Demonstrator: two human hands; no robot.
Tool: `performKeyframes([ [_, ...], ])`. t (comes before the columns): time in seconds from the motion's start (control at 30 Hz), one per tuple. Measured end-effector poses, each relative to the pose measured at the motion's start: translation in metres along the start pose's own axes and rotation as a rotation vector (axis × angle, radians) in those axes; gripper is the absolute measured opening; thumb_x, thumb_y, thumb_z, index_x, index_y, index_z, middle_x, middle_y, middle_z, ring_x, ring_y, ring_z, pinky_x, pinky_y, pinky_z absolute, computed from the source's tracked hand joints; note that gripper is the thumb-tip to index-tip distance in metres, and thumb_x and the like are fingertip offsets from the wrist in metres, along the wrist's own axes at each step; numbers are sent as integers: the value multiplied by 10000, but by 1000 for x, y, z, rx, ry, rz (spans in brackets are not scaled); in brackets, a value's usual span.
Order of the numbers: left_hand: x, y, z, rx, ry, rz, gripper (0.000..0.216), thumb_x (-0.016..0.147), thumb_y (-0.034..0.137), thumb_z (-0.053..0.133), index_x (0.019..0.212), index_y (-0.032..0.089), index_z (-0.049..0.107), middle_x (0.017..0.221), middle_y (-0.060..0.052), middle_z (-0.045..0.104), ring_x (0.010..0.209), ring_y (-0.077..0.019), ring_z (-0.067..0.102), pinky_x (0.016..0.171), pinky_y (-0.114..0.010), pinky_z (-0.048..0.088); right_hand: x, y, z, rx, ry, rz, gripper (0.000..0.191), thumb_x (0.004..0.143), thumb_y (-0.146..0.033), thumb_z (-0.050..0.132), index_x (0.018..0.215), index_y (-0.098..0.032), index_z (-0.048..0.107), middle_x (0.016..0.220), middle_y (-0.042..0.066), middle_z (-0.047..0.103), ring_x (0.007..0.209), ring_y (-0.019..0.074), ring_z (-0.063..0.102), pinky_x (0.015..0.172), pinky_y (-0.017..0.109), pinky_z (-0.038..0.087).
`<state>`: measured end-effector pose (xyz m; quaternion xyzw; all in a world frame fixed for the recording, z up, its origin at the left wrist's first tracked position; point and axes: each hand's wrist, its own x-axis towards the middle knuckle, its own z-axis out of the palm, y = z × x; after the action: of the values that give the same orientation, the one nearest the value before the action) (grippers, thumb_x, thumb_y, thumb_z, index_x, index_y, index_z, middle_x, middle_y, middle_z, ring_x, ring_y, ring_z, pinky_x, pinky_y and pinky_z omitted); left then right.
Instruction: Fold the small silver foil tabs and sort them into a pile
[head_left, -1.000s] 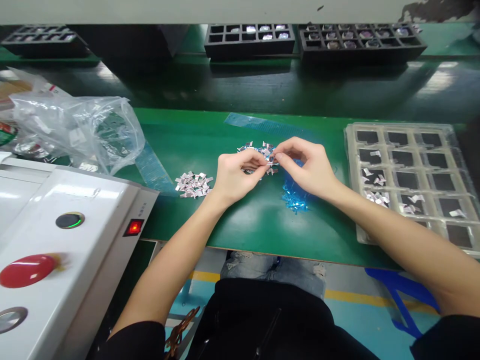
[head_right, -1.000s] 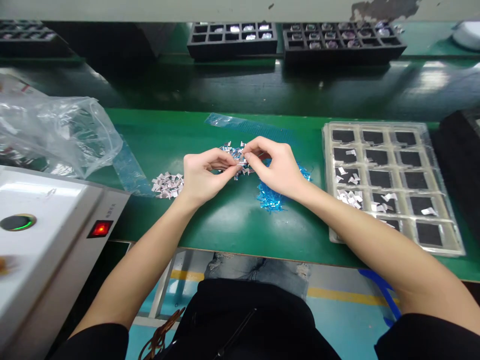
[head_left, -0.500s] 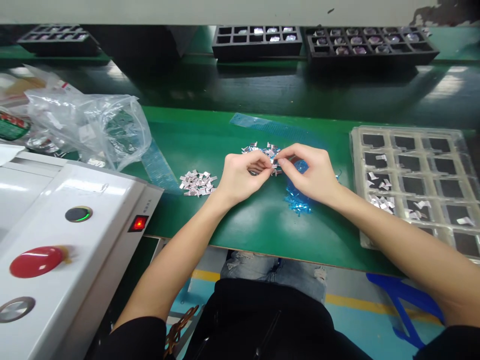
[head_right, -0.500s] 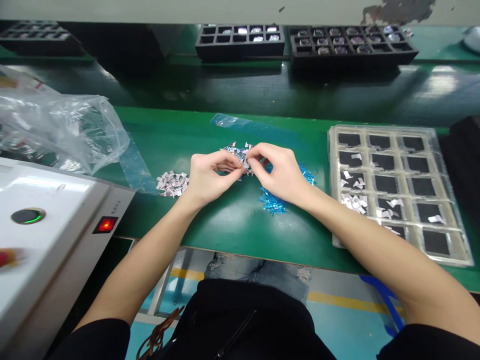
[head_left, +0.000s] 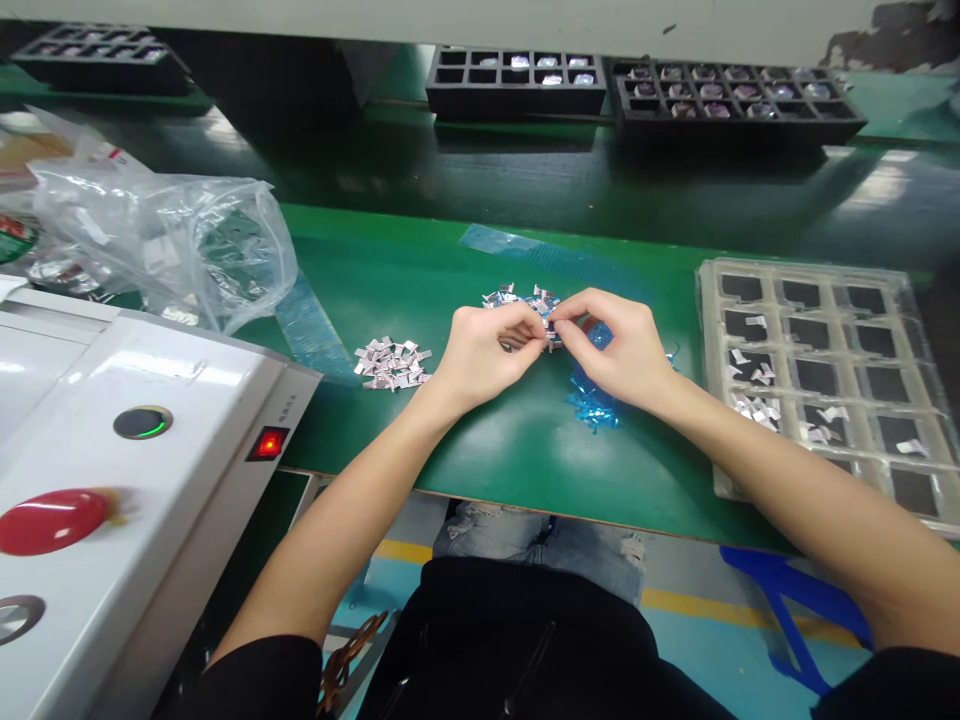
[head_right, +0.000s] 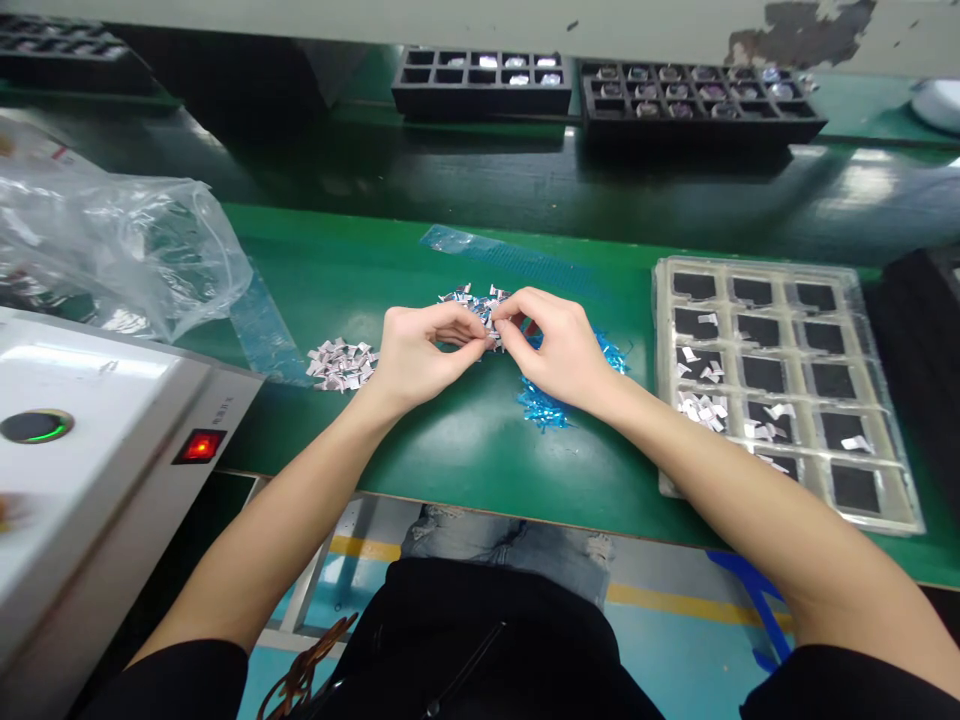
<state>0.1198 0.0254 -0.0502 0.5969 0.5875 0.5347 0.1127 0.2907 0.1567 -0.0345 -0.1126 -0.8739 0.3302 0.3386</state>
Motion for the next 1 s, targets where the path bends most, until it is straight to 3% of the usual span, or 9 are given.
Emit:
performKeyframes([
  [0.13,0,-1,-1,-16,-11,-4,84,902,149,722,863,210,763,824,4,831,732,-156,800,762,-269,698,-1,5,1,-10,-25,8,148,1049,-293,659,1089,-295,802,1051,51,855,892,267,781,806,437,647],
  [0.33,0,-4,0,-30,-37,15,91,921,130,741,884,213,750,846,11,826,748,-153,800,775,-268,690,-1,10,0,37,-73,-20,361,1026,-267,668,1370,-305,773,1225,69,843,1005,281,800,848,442,661],
  [0.53,1,-6,-2,-58,-56,36,63,942,157,755,967,215,747,910,4,828,817,-159,823,812,-272,693,2,9,-4,-25,-107,-110,320,1018,-236,677,1301,-314,803,1007,52,823,923,288,758,873,476,636],
  [0.7,1,-5,-6,64,-82,59,65,967,209,774,1029,227,768,1000,-18,852,835,-168,804,825,-297,685,4,6,-9,-45,-63,-69,187,1007,-265,709,1124,-318,845,965,50,823,859,291,746,821,485,633],
  [0.87,5,-2,-18,220,73,62,126,1017,213,694,1112,219,776,1079,-46,862,947,-185,818,855,-299,660,4,11,-8,-105,44,-40,180,1046,-275,711,1055,-334,881,1057,50,872,938,314,804,898,524,660],
  [1.0,10,-5,-43,325,291,-94,195,1033,332,726,1210,255,754,1081,-38,855,1025,-210,808,897,-319,648,4,16,-4,-86,10,-93,274,1060,-207,659,1158,-321,888,1248,21,882,1162,318,838,1072,548,670],
])
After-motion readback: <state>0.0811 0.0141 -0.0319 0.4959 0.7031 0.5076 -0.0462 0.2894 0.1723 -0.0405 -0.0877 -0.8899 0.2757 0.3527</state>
